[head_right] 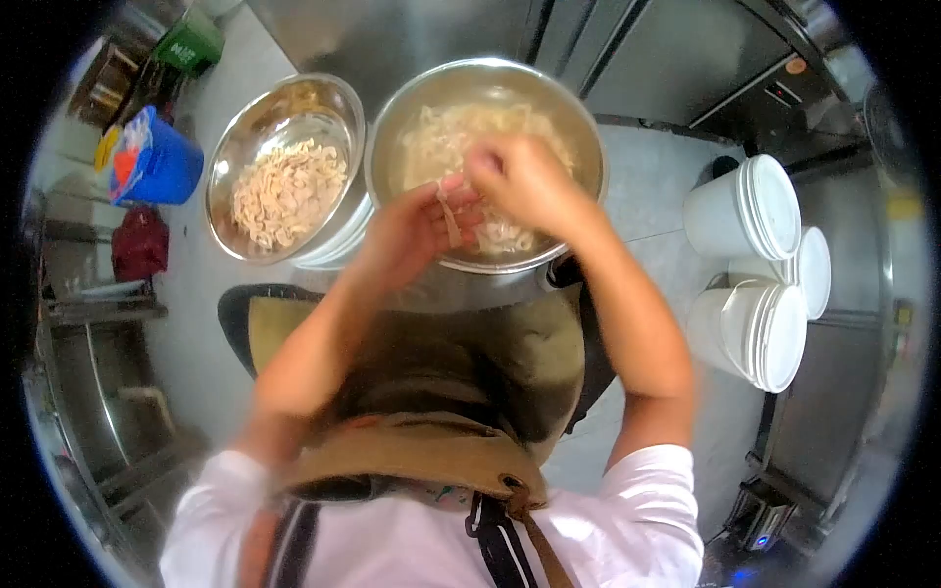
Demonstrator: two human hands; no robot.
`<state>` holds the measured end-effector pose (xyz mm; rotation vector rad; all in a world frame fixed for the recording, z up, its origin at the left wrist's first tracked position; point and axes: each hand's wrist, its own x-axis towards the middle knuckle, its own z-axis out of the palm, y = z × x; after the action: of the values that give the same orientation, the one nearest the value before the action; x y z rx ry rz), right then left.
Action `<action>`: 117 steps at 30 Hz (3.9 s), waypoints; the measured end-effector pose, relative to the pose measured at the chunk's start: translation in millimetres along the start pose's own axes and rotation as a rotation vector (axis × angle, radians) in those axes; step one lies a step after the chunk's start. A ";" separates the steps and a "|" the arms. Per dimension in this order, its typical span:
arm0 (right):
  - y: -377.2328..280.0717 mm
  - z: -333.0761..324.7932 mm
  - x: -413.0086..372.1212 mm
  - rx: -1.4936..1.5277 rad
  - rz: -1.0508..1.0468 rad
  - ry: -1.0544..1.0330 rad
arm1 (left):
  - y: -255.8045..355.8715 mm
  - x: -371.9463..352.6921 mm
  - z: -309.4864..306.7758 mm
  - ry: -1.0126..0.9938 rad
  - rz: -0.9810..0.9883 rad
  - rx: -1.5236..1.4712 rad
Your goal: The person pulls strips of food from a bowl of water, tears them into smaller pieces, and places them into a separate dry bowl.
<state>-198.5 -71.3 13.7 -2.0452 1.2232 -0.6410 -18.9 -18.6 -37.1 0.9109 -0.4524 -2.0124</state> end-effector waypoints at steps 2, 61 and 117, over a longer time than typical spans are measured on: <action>1.2 22.6 -17.5 0.183 0.041 0.002 | -5.1 2.6 -2.3 -0.054 0.025 0.017; 14.6 67.7 -41.5 -0.297 -0.076 0.066 | 14.9 40.9 -62.6 -0.348 -0.229 0.534; 5.0 -24.4 -37.8 0.512 -0.113 -0.055 | 116.1 -0.2 110.9 -0.467 0.021 1.388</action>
<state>-235.0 -46.3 23.3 -1.6915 0.8095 -0.8454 -36.4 -86.5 107.4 1.1213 -2.2460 -1.6928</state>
